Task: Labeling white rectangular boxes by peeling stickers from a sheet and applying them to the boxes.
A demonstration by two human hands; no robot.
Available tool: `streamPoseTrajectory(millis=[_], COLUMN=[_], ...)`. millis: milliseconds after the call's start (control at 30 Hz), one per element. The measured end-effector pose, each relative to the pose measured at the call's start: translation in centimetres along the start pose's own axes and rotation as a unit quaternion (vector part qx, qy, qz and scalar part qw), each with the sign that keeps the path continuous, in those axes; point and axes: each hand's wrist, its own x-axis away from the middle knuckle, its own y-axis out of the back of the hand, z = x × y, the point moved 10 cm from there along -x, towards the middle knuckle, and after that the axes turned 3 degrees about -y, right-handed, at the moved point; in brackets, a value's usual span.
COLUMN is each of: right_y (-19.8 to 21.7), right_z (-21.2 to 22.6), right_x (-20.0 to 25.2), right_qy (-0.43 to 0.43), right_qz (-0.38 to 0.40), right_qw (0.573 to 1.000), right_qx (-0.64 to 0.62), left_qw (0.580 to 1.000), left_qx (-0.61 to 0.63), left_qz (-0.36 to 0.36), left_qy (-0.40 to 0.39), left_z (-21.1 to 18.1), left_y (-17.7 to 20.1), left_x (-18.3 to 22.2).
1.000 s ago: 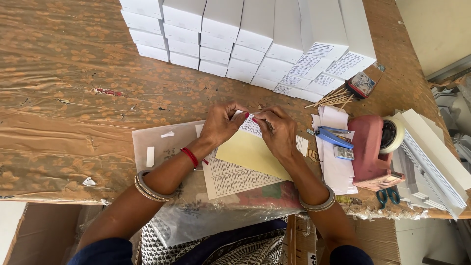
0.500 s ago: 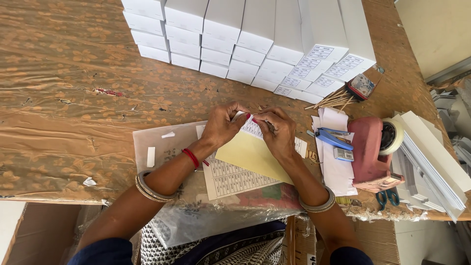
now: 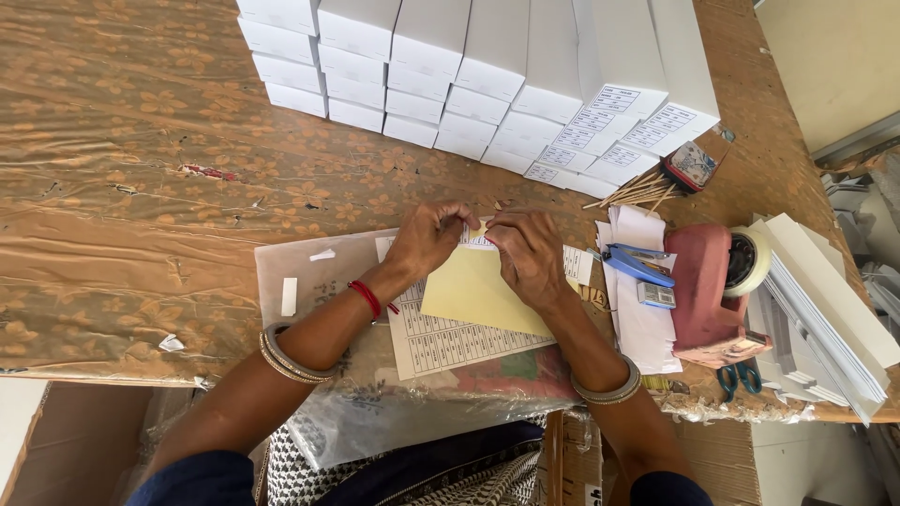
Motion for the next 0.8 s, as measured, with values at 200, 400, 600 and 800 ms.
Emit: streamPoseTrajectory(millis=[200,400,600,800], right_y=[2.3,7.0,5.9,4.7], right_z=[1.1,-11.8,-24.5,-28.2], right_x=[0.3,3.6,10.0,13.1], right_qy=[0.055,-0.241,-0.404,-0.445], right_qz=[-0.085,-0.2,-0.193,-0.232], right_qw=[0.995,0.943,0.846,0.831], right_qx=[-0.025,-0.113,-0.289,-0.239], left_qw=[0.98,0.989,0.988,0.979], left_qx=[-0.044,-0.083,-0.09,-0.103], left_qz=[0.059,0.087,0.097,0.122], left_qy=[0.184,0.091,0.084,0.129], left_z=[1.8,1.2,0.5,2.3], left_y=[-0.1,-0.9,-0.4,-0.5], left_x=[0.7,0.3,0.0,0.3])
